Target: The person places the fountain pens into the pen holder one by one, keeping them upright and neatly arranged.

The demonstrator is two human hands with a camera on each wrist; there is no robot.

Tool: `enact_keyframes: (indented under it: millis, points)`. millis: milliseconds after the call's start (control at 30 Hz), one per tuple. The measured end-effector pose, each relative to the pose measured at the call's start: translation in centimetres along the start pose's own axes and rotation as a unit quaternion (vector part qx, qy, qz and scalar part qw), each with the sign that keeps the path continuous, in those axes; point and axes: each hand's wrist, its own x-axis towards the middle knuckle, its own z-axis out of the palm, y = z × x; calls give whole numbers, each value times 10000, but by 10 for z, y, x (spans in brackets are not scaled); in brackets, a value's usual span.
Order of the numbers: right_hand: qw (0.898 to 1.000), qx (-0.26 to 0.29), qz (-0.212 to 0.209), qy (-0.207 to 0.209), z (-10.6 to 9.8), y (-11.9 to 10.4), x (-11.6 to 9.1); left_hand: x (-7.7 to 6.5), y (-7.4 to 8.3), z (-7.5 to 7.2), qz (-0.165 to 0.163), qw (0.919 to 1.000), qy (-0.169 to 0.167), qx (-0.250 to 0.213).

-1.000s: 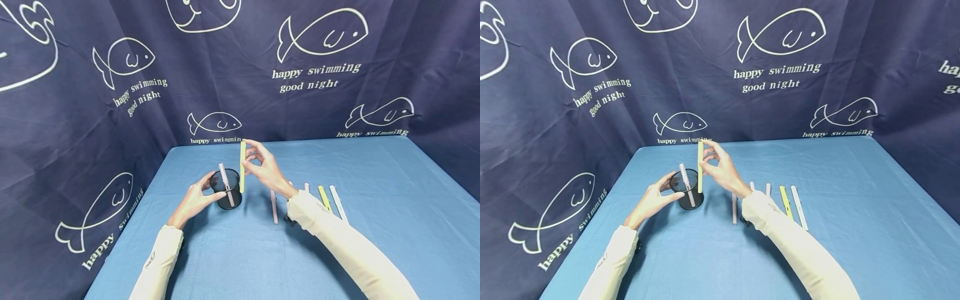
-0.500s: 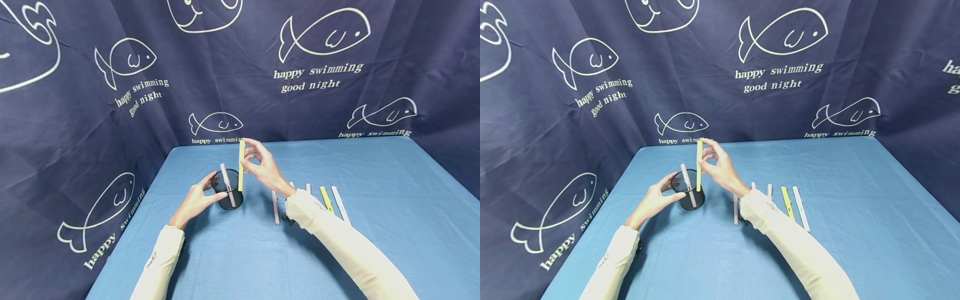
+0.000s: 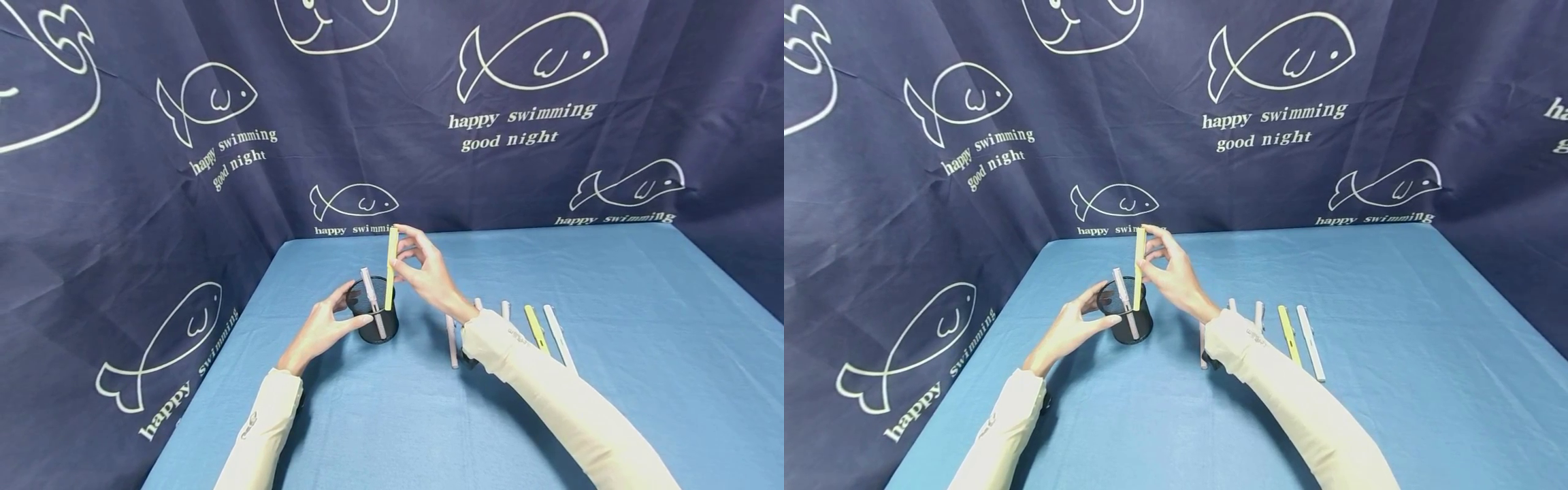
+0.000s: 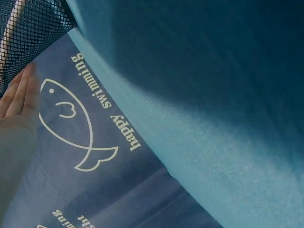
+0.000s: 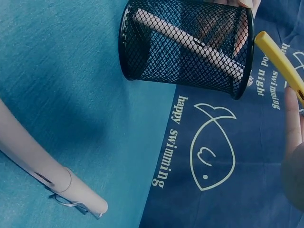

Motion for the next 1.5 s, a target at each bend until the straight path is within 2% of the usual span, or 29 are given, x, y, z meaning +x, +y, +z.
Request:
enact_keyframes:
  millis: [367,767,1133,1500]
  points:
    - [9999,18,-84,145,5,3,2,0,0,0,34,10000,8,22]
    - [9991,-251,-24,346,9,6,1,0,0,0,12,10000,10,-13]
    - [9987,-444,119,225,10,7,-1,0,0,0,41,10000,5,-33]
    - [9978,-627,221,-80,7,7,-4,1,0,0,4,10000,-9,-17]
